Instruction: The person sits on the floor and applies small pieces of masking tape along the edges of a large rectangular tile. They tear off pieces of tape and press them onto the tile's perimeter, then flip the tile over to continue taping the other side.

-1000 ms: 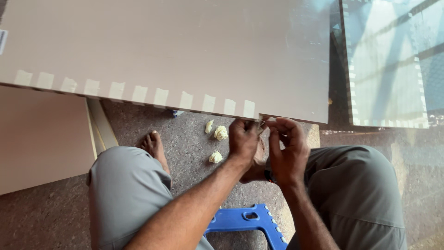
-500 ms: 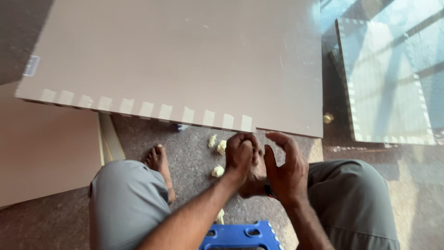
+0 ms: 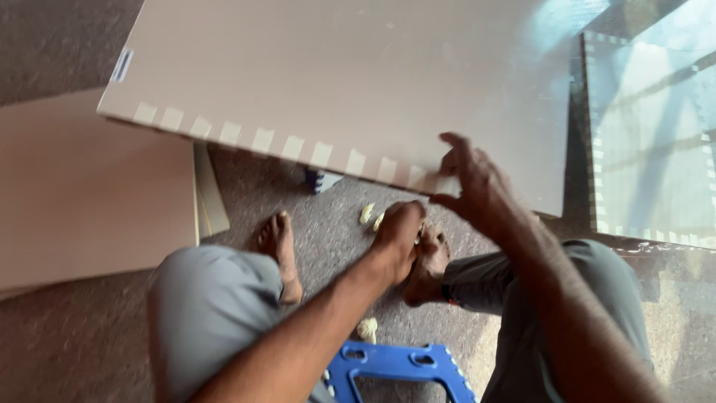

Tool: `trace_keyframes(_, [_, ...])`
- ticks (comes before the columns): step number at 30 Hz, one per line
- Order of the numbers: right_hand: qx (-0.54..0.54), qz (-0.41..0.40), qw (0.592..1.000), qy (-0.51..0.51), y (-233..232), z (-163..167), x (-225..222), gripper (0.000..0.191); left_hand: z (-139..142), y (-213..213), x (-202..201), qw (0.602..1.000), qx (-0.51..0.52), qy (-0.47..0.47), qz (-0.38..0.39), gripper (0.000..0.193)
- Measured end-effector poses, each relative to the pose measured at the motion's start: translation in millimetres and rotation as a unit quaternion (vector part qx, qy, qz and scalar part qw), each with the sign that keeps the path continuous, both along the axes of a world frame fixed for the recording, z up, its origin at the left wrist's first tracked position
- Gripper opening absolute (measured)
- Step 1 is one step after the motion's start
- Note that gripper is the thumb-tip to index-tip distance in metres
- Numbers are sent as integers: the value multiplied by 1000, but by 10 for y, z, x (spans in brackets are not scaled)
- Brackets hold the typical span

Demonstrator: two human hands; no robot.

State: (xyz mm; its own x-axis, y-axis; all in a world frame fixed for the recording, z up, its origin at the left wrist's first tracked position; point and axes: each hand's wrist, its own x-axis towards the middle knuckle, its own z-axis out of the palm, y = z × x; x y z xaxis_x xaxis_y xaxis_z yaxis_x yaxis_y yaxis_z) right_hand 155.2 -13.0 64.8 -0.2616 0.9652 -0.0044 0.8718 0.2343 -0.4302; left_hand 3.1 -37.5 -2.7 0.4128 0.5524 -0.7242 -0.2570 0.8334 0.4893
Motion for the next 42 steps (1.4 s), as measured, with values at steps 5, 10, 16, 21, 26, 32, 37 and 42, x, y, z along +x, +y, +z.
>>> trace_keyframes(5, [25,54,998,-13,46,-16,119,78,-18,67,85,999,31,-13,11,18])
trace_keyframes(10, [76,56,995,11,-118,119,82,80,-22,73,85,992,83,89,-12,10])
trace_keyframes(16, [123,53,977,-168,-220,163,-55,28,104,30,-21,975,167,141,-41,23])
trace_keyframes(21, [128,68,963,-227,-62,46,-45,17,204,41,-22,982,128,106,-92,33])
trace_keyframes(26, [62,81,976,-193,-166,107,-47,19,127,49,123,996,92,9,-17,40])
trace_keyframes(32, [5,25,999,-32,-680,134,-274,54,-47,19,167,997,17,-65,24,29])
trace_keyframes(37, [-74,-24,997,24,-716,166,-169,55,-64,-96,164,994,71,-5,83,17])
trace_keyframes(42, [69,-75,994,39,-659,155,-28,55,-192,58,196,977,176,63,104,24])
